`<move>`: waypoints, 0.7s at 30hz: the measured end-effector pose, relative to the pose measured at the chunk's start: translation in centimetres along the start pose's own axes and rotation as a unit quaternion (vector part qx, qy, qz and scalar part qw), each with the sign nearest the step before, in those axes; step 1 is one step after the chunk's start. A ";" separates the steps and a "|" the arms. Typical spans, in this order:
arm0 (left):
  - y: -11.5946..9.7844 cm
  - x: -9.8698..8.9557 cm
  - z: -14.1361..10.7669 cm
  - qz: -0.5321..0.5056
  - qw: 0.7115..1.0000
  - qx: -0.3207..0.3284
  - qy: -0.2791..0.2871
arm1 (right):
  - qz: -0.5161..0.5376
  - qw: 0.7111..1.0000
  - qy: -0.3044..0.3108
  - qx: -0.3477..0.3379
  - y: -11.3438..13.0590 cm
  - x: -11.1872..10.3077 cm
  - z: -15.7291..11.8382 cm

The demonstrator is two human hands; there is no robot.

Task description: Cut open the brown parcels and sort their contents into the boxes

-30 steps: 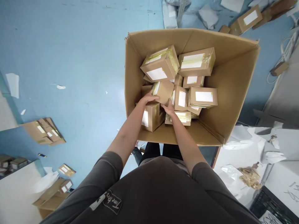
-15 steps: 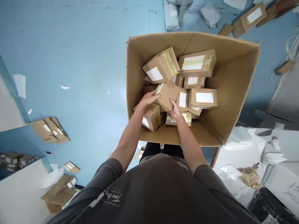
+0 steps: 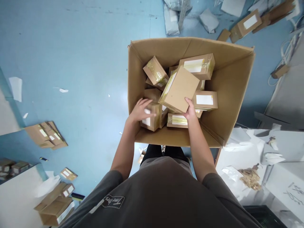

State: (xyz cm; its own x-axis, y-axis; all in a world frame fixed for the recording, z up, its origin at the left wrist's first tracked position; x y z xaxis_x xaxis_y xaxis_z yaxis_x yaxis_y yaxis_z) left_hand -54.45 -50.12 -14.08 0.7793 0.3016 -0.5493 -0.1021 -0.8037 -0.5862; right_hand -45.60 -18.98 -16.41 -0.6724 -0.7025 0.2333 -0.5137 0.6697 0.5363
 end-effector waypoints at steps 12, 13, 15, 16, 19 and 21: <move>2.0 6.0 -3.2 0.039 0.992 -0.118 0.034 | -0.148 0.983 0.091 0.058 -1.2 1.9 -5.2; 1.6 6.2 -4.6 0.037 0.992 -0.119 0.030 | -0.165 0.979 0.098 0.065 -2.0 2.8 -5.4; 1.0 6.2 -7.8 0.036 0.993 -0.109 0.040 | -0.215 0.968 0.108 0.074 -3.6 4.9 -5.6; 0.8 6.1 -9.5 0.043 0.991 -0.114 0.060 | -0.244 0.960 0.111 0.074 -4.5 5.9 -5.5; 0.4 4.6 -13.8 0.070 0.973 -0.151 0.158 | -0.318 0.940 0.118 0.043 -6.9 8.7 -5.2; -0.1 2.5 -15.1 0.071 0.981 -0.152 0.096 | -0.348 0.929 0.125 0.017 -8.3 10.0 -5.1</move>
State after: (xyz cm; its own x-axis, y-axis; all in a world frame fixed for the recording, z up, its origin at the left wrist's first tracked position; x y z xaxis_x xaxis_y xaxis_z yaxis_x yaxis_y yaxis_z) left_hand -43.19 -57.01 -6.39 0.8758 0.0965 -0.4730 -0.0518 -0.9554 -0.2909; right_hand -45.36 -32.82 -14.35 -0.0290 -0.9993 0.0223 -0.7966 0.0365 0.6034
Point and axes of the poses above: each hand's wrist, its own z-axis towards the middle knuckle, its own x-axis out of the palm, y = z × x, the point moved 2 cm from there along z, towards the middle knuckle, and after that the axes turned 1 degree about -z, right-handed, at the moved point
